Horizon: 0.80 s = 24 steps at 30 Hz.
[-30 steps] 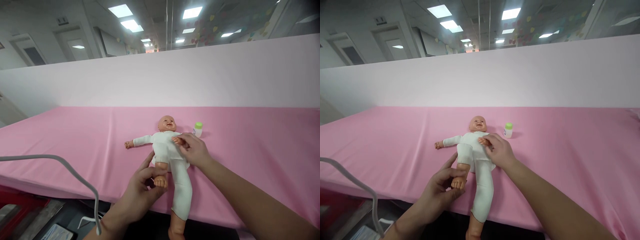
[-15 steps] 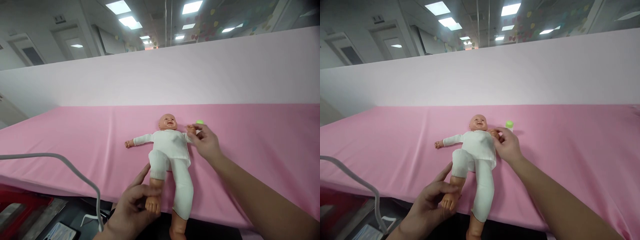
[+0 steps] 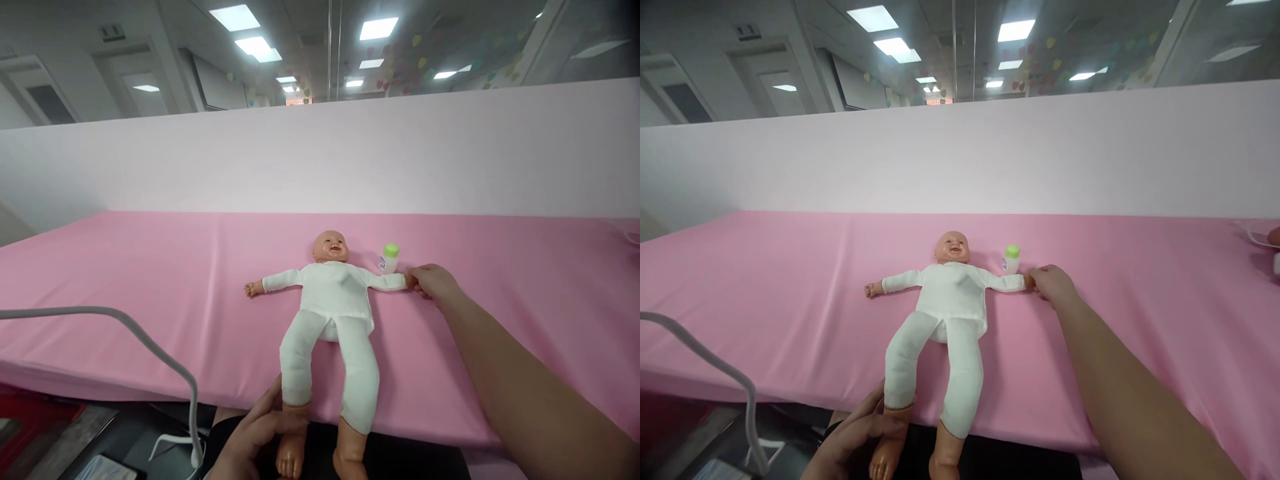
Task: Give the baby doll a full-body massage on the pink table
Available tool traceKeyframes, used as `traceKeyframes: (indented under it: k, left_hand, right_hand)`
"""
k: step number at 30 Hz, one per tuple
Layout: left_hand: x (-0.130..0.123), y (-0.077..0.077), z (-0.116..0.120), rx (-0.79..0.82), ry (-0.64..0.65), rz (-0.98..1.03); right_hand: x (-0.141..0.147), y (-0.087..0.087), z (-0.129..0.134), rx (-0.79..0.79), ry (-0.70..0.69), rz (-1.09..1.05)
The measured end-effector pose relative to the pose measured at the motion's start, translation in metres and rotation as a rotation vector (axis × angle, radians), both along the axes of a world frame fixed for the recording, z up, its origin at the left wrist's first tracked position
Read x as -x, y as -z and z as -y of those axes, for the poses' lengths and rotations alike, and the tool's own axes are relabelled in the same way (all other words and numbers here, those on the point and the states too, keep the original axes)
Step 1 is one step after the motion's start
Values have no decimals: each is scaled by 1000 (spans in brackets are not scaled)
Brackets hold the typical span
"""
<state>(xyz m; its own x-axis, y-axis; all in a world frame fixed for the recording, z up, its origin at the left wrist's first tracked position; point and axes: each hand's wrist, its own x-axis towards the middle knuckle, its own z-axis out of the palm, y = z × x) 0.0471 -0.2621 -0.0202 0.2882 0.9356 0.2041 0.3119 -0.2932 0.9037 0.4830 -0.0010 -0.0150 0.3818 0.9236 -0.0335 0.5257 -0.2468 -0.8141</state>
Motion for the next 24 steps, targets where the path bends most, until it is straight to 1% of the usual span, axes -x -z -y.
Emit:
traceKeyframes:
  k: [2,3,5,7,9,10,11,12,14,15,17,19,21,22,24]
  left_hand:
    - [10,-8,0,-17,-3,-37]
    - [16,-12,-1,-25,-20,-53]
    - [30,-20,-6,-26,-72,-78]
    - [41,-28,-16,-18,-127,-98]
    - [46,-35,-31,-26,-173,-132]
    - [46,-39,-40,-37,-196,-164]
    - [45,-43,-51,-39,-220,-211]
    - [44,-46,-63,-51,-264,-262]
    - [42,-52,-90,-82,-348,-387]
    - [43,-55,-106,-110,-373,-454]
    - [45,-59,-138,-143,-392,-579]
    - [50,-62,-169,-115,-402,-717]
    - [55,-61,-196,-42,-437,-827]
    - [58,-59,-207,0,-444,-853]
    - [63,-51,-222,44,-447,-867]
  right_hand:
    - [0,-7,2,159,-28,102]
    - [1,-12,4,186,-29,171]
    - [4,-22,9,176,-18,307]
    - [10,-34,17,150,-18,413]
    - [20,-45,30,143,-55,511]
    - [27,-50,40,145,-97,554]
    - [36,-54,51,109,-151,589]
    - [46,-57,65,38,-238,602]
    - [67,-58,98,-205,-424,575]
    - [78,-55,116,-321,-491,553]
    - [97,-43,153,-439,-650,514]
    - [110,-23,185,-582,-727,477]
    - [120,3,211,-754,-784,417]
    - [124,16,223,-830,-791,391]
    - [134,39,241,-744,-656,419]
